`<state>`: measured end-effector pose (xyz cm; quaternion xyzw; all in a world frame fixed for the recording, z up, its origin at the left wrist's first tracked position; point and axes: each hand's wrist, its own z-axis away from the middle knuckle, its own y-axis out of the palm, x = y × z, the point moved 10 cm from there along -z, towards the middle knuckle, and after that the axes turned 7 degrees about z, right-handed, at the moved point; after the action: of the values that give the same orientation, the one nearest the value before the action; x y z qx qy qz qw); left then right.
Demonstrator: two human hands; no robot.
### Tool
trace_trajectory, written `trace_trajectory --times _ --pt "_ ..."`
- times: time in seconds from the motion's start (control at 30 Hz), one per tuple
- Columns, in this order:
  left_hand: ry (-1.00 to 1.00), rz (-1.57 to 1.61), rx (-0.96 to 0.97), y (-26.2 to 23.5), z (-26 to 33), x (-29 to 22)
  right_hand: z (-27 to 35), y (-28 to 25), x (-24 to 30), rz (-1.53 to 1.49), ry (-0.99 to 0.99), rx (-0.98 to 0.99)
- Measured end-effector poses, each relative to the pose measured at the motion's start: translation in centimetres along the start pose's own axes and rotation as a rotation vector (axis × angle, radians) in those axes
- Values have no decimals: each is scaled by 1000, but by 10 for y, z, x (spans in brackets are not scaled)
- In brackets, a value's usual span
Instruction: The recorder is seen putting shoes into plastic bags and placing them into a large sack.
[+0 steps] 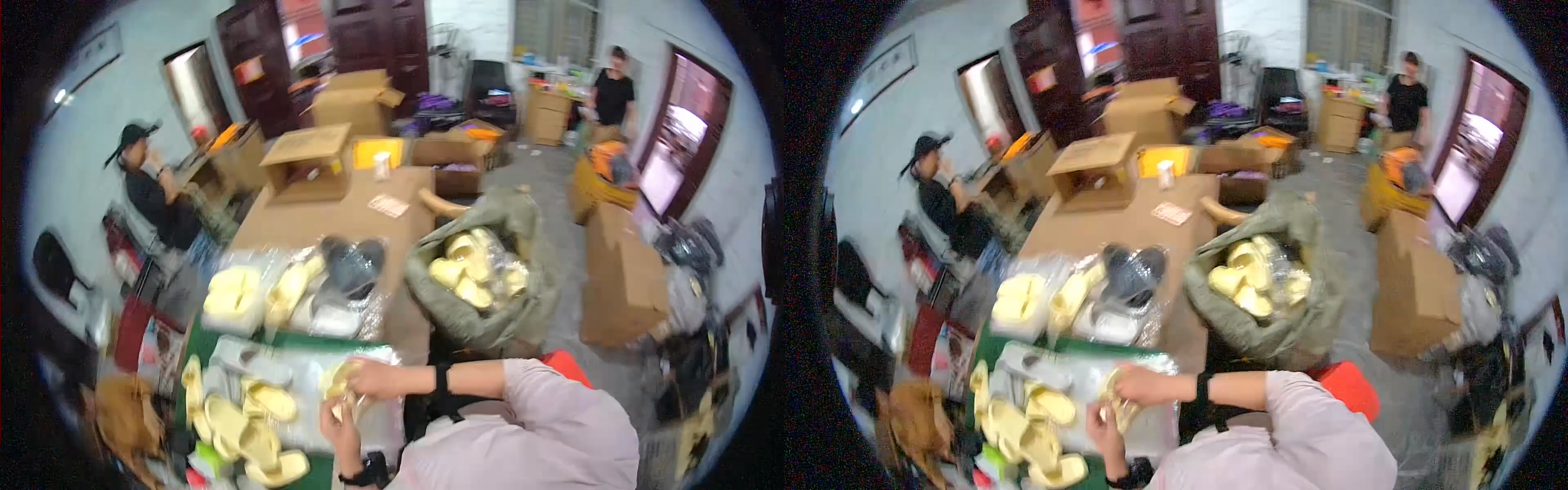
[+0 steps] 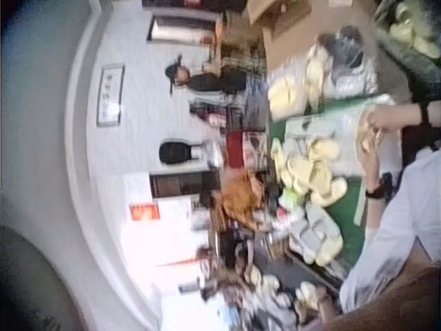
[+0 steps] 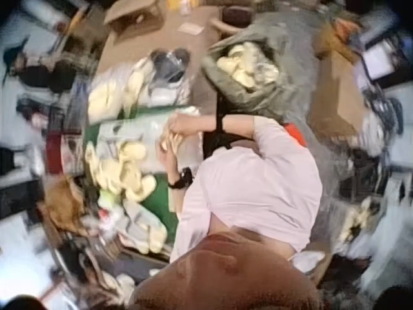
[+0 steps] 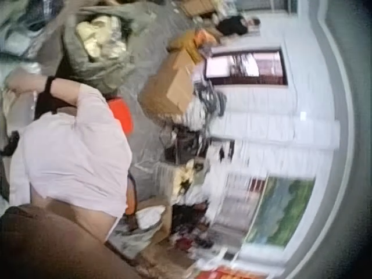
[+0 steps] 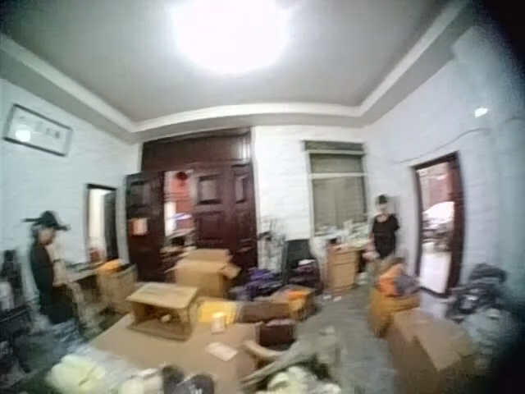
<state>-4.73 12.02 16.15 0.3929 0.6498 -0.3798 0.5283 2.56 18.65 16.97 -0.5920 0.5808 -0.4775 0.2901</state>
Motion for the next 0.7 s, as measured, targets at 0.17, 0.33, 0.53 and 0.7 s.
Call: trace_trajectory --times 0.17,0.33,0.53,0.7 --pt "-77 -109 -617 -88 29 83 -8 -81 13 -30 10 -424" --pt "-437 208 -561 -83 73 190 -7 -103 -8 10 12 -452" --pt "-508 -358 -13 -30 87 264 -35 -136 -167 -217 544 -523" --pt "-491 -798 89 -2 93 267 -74 -229 -190 -116 446 -893"
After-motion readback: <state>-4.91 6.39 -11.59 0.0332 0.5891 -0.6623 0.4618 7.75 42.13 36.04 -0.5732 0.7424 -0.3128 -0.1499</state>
